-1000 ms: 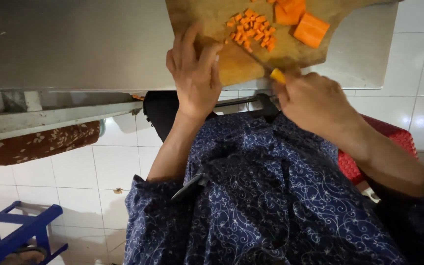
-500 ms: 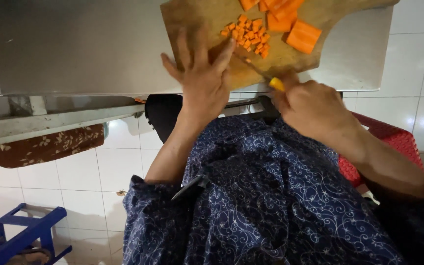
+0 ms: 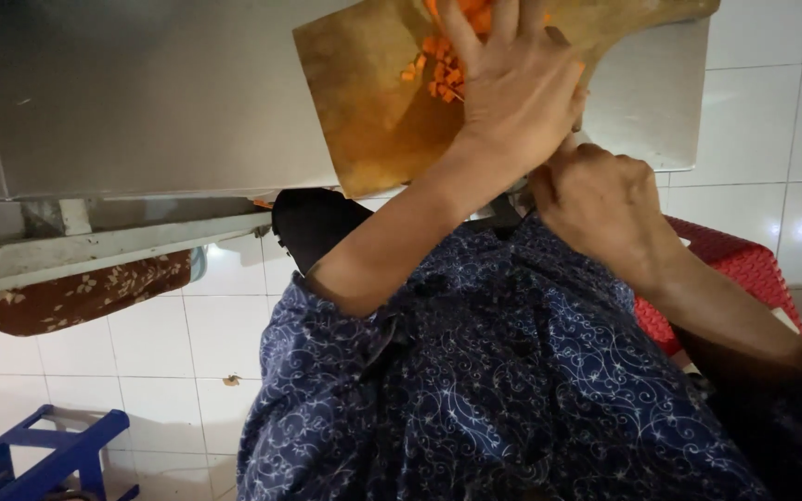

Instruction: Dicing carrot strips into small cubes on a wooden cutting board using a kitchen knife

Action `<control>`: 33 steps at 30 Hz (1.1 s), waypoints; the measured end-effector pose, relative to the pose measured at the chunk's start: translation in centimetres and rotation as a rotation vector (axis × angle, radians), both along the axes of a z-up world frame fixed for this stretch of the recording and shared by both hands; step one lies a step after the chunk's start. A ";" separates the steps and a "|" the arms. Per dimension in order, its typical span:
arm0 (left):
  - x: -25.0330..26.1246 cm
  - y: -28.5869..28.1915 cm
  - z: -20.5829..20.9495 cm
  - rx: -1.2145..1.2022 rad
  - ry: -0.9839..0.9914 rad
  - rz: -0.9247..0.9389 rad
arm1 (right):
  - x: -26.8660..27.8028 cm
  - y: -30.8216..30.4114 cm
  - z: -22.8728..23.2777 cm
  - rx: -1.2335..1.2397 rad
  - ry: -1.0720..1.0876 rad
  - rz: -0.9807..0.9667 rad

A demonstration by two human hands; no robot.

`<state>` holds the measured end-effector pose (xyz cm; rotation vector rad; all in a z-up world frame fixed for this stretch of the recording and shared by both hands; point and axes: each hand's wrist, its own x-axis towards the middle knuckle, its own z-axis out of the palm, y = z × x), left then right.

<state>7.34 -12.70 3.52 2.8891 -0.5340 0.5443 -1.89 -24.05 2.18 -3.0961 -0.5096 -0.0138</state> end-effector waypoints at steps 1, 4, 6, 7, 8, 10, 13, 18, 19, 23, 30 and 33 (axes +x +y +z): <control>0.1 -0.4 -0.4 0.000 0.000 0.000 | -0.1 -0.1 -0.3 0.000 0.000 0.000; 0.3 -1.1 -0.6 -0.009 -0.042 0.033 | -0.3 -0.3 -0.5 0.016 0.065 -0.046; 0.0 -1.0 0.4 0.063 0.100 -0.016 | -0.3 -0.1 0.3 0.066 0.147 -0.029; 0.1 -1.1 0.1 0.063 0.101 -0.013 | -0.2 0.0 0.4 0.066 0.148 -0.027; 0.1 -1.2 -0.3 0.062 0.100 -0.010 | -0.2 0.1 0.5 0.095 0.174 -0.033; 0.2 -1.3 -0.3 0.060 0.098 -0.006 | -0.2 0.2 0.5 0.123 0.199 -0.039; 0.2 -1.0 -0.1 -0.002 0.231 -0.039 | -0.3 0.2 -0.2 0.082 0.172 -0.008; 0.2 -0.5 0.2 0.032 0.308 -0.124 | -0.5 0.5 0.1 0.084 0.153 -0.030; 0.1 -0.2 0.5 0.031 0.309 -0.124 | -0.5 0.6 0.5 0.083 0.153 -0.030; 1.1 1.6 -1.1 -0.071 0.076 -0.015 | -0.7 1.2 1.4 0.095 0.138 -0.021; -1.0 12.5 0.4 -0.214 0.103 0.242 | -0.6 1.3 0.9 0.077 -0.070 0.049; -2.3 16.1 -1.8 -0.279 0.201 0.223 | -0.3 1.6 1.2 0.106 -0.053 0.065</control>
